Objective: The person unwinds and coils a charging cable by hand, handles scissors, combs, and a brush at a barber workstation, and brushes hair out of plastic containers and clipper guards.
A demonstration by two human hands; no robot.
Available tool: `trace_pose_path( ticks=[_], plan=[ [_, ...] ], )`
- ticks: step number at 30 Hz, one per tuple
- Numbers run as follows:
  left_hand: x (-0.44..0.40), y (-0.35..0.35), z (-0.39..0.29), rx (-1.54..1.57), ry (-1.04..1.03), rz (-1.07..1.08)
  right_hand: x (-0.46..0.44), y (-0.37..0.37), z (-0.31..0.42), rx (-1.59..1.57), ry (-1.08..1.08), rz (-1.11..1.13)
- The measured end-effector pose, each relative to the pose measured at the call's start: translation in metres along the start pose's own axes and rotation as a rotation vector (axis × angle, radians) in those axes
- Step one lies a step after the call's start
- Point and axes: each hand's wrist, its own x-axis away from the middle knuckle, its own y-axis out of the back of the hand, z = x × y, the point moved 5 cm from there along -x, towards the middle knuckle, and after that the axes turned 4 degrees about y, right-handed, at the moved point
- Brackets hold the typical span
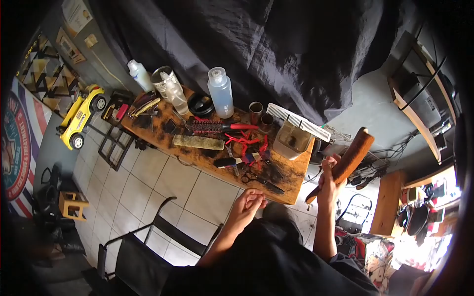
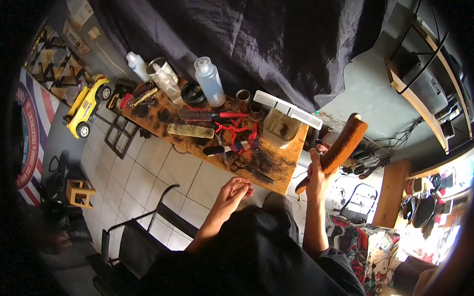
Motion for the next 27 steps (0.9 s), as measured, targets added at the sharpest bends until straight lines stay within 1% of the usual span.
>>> trace_pose_path(
  ticks=[1,3,5,7,8,9,11,12,15,16,17,19,20,21,23,25,27],
  plan=[
    [-0.003,0.002,-0.006,-0.009,0.001,0.013,0.001,-0.002,0.000,-0.003,0.004,-0.015],
    [-0.015,-0.003,-0.020,0.067,0.004,0.078,-0.003,-0.009,-0.003,0.035,-0.018,-0.033],
    [-0.029,-0.005,-0.031,0.053,0.021,0.069,-0.009,-0.015,-0.009,0.045,-0.028,-0.052],
    [-0.044,-0.008,-0.046,-0.185,-0.205,0.081,-0.017,-0.018,-0.016,-0.047,-0.060,-0.070],
    [-0.049,-0.012,-0.058,-0.195,-0.210,0.036,-0.022,-0.023,-0.015,-0.062,-0.052,-0.095],
    [-0.055,-0.018,-0.070,-0.206,-0.196,0.041,-0.030,-0.026,-0.017,-0.063,-0.065,-0.108],
    [-0.061,-0.024,-0.095,-0.448,-0.350,-0.080,-0.036,-0.028,-0.029,-0.163,-0.130,-0.128],
    [-0.069,-0.024,-0.099,-0.535,-0.424,-0.096,-0.041,-0.028,-0.033,-0.161,-0.154,-0.098],
    [-0.092,-0.031,-0.111,-0.645,-0.402,-0.114,-0.050,-0.037,-0.033,-0.237,-0.178,-0.163],
    [-0.097,-0.036,-0.119,-0.724,-0.507,-0.146,-0.053,-0.040,-0.033,-0.232,-0.211,-0.195],
    [-0.101,-0.040,-0.121,-0.730,-0.495,-0.132,-0.055,-0.043,-0.028,-0.241,-0.244,-0.204],
    [-0.101,-0.047,-0.138,-0.892,-0.726,-0.212,-0.059,-0.045,-0.026,-0.250,-0.290,-0.191],
    [-0.104,-0.052,-0.145,-0.928,-0.822,-0.203,-0.060,-0.045,-0.027,-0.245,-0.303,-0.206],
    [-0.108,-0.054,-0.154,-0.932,-0.805,-0.192,-0.060,-0.045,-0.028,-0.263,-0.295,-0.230],
    [-0.115,-0.071,-0.176,-1.331,-0.875,-0.080,-0.062,-0.042,-0.025,-0.276,-0.286,-0.260],
    [-0.122,-0.080,-0.186,-1.433,-0.811,0.030,-0.058,-0.038,-0.023,-0.301,-0.352,-0.245],
    [-0.124,-0.086,-0.189,-1.550,-0.805,0.141,-0.053,-0.038,-0.014,-0.308,-0.367,-0.234]
  ],
)
